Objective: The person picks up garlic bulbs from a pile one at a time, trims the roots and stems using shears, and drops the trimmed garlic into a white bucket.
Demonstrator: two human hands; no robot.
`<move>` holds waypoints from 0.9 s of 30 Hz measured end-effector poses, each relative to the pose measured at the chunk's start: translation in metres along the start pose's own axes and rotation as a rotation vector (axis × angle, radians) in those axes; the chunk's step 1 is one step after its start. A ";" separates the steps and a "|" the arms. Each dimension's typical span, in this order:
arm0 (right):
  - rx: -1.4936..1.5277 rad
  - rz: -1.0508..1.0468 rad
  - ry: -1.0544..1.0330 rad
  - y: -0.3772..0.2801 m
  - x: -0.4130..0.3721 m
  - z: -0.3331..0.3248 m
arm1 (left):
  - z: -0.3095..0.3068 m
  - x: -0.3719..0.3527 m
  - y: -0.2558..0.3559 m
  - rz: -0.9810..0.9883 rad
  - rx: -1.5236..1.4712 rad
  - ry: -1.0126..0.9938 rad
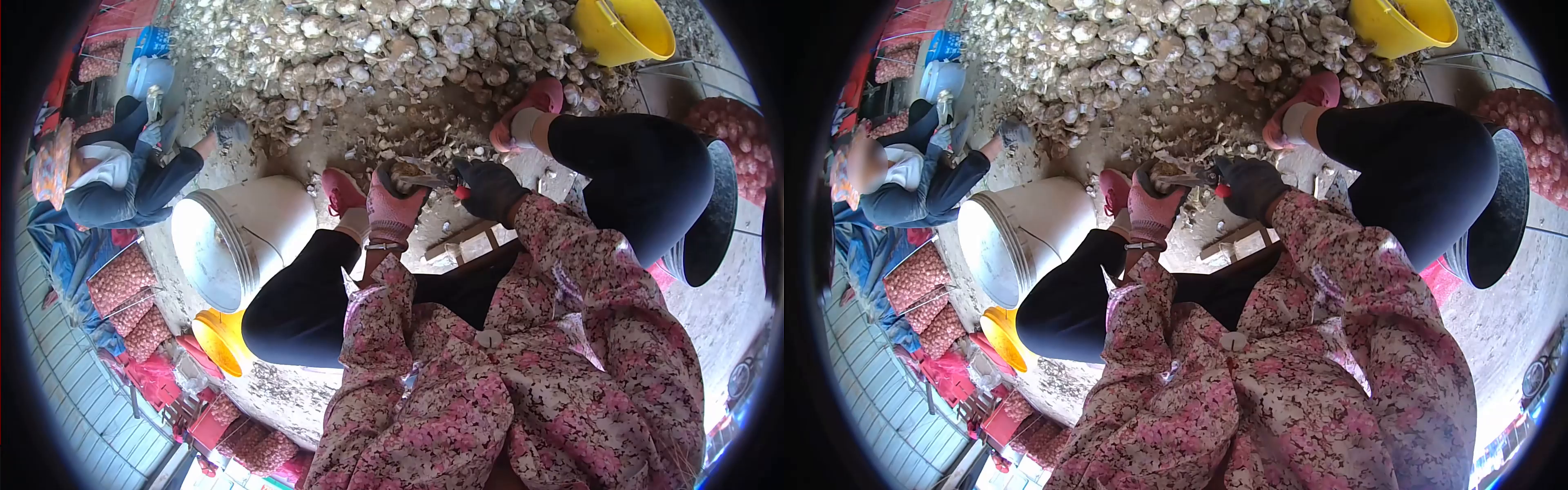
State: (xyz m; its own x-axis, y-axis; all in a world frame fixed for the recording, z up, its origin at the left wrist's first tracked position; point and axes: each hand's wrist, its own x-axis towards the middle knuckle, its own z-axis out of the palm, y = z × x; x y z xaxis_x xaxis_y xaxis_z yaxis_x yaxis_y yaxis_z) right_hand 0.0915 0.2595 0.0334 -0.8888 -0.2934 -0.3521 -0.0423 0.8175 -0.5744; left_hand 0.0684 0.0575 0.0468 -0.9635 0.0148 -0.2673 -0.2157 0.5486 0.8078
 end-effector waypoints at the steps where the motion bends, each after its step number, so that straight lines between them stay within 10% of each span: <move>1: 0.035 0.004 -0.048 0.002 0.003 0.000 | 0.000 0.001 0.000 0.004 0.079 -0.004; 8: -0.016 0.119 -0.039 0.040 0.012 0.028 | 0.007 -0.008 -0.013 -0.090 0.202 -0.038; 10: -0.107 0.179 -0.133 0.068 0.013 0.031 | 0.006 -0.021 0.016 0.254 -0.367 -0.281; 18: 0.566 0.136 0.083 -0.002 -0.016 0.032 | -0.015 -0.006 -0.005 -0.060 -1.621 -0.055; 27: 0.805 -0.069 -0.066 -0.016 -0.019 0.012 | -0.017 -0.022 0.002 -0.142 -1.693 -0.473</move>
State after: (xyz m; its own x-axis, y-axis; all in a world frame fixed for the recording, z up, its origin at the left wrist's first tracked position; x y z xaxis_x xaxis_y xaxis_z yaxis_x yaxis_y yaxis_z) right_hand 0.1144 0.2461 0.0405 -0.8661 -0.3796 -0.3252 0.2679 0.1968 -0.9431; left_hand 0.0870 0.0444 0.0630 -0.8663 0.4356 -0.2446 -0.4942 -0.8186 0.2928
